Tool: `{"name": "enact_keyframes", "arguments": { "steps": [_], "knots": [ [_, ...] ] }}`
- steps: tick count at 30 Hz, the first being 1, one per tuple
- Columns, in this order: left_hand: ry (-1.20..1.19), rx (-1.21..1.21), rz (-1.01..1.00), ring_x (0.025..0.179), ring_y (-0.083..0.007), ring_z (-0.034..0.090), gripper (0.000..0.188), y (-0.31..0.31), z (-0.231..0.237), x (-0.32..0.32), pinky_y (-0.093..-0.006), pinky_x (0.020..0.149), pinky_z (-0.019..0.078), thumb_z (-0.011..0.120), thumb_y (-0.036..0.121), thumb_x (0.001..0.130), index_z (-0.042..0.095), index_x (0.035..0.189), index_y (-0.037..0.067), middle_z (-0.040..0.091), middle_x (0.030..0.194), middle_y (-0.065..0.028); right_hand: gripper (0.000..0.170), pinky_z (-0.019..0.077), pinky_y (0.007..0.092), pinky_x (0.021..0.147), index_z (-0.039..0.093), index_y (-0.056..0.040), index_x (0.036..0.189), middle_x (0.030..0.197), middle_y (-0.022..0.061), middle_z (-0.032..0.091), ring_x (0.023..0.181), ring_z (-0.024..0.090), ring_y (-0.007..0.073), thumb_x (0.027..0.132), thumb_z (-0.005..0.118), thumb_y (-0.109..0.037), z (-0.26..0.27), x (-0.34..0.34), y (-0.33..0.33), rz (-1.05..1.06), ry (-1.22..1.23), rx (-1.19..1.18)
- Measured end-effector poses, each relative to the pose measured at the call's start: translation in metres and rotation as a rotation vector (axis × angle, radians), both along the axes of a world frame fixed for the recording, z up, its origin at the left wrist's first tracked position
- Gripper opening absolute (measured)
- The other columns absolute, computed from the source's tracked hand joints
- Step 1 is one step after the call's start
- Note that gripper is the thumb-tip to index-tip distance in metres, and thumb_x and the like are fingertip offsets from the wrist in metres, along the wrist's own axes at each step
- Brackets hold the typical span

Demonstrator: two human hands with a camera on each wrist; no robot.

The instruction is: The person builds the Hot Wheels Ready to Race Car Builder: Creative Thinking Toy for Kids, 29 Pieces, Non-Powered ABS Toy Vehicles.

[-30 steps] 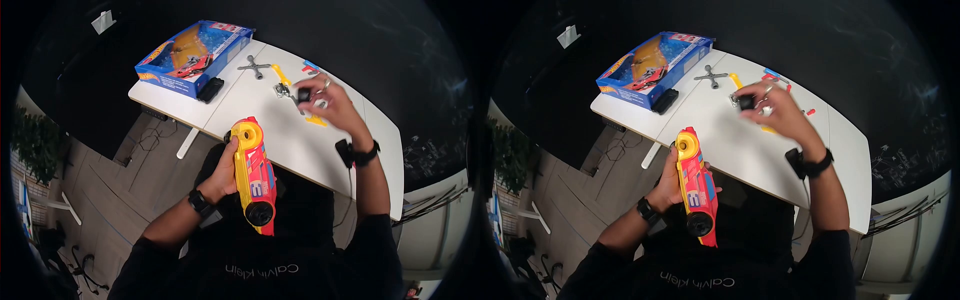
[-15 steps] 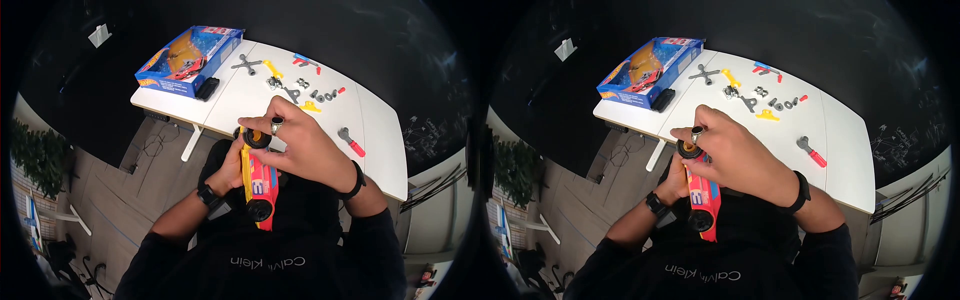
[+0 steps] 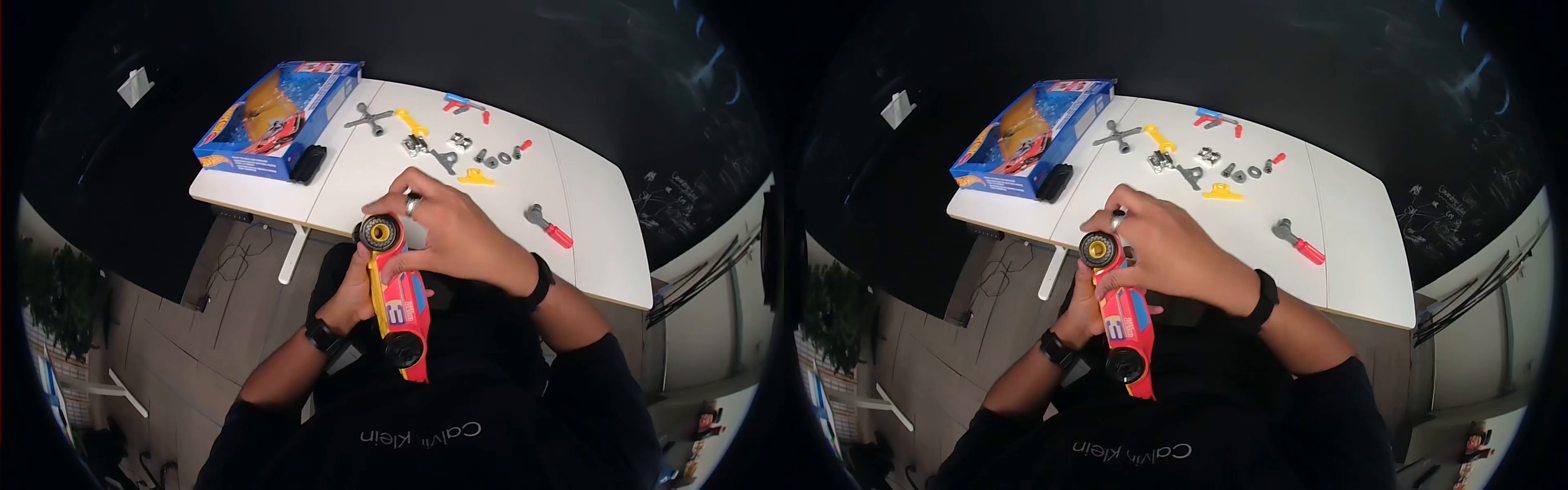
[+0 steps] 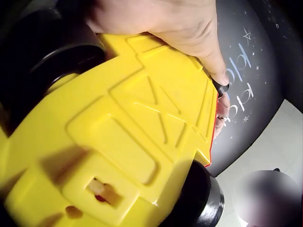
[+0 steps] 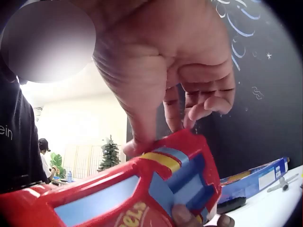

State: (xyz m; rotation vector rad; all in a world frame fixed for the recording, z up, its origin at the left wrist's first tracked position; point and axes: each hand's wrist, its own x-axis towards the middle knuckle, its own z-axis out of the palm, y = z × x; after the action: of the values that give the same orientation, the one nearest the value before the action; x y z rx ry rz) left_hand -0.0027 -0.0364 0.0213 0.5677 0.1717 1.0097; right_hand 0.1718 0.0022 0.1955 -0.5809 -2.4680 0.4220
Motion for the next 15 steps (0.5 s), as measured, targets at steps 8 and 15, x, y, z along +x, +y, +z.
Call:
{"name": "enact_keyframes", "arguments": {
  "steps": [8,15],
  "knots": [
    [-0.057,0.048,-0.050,0.111,-0.0281,0.068,0.084,0.008,-0.011,-0.003,-0.0710,0.100,0.0486,0.063,0.076,0.084,0.045,0.140,0.017,0.067,0.110,-0.0083,0.035,0.0549,0.0389,0.083,0.071,-0.0058,0.116,0.100,0.0138,0.071,0.095,0.069,0.0279,0.085,0.079,-0.020,-0.084,0.173,0.217,-0.948,-0.534,0.079],
    [-0.026,0.022,-0.040,0.112,-0.0286,0.066,0.082,0.010,-0.013,-0.004,-0.0671,0.100,0.0514,0.067,0.074,0.083,0.046,0.138,0.017,0.067,0.108,-0.0079,0.039,0.0548,0.0379,0.086,0.071,-0.0057,0.118,0.104,0.0153,0.071,0.100,0.070,0.0290,0.079,0.074,-0.003,-0.107,0.185,0.255,-0.774,-0.373,-0.113]
  ]
}}
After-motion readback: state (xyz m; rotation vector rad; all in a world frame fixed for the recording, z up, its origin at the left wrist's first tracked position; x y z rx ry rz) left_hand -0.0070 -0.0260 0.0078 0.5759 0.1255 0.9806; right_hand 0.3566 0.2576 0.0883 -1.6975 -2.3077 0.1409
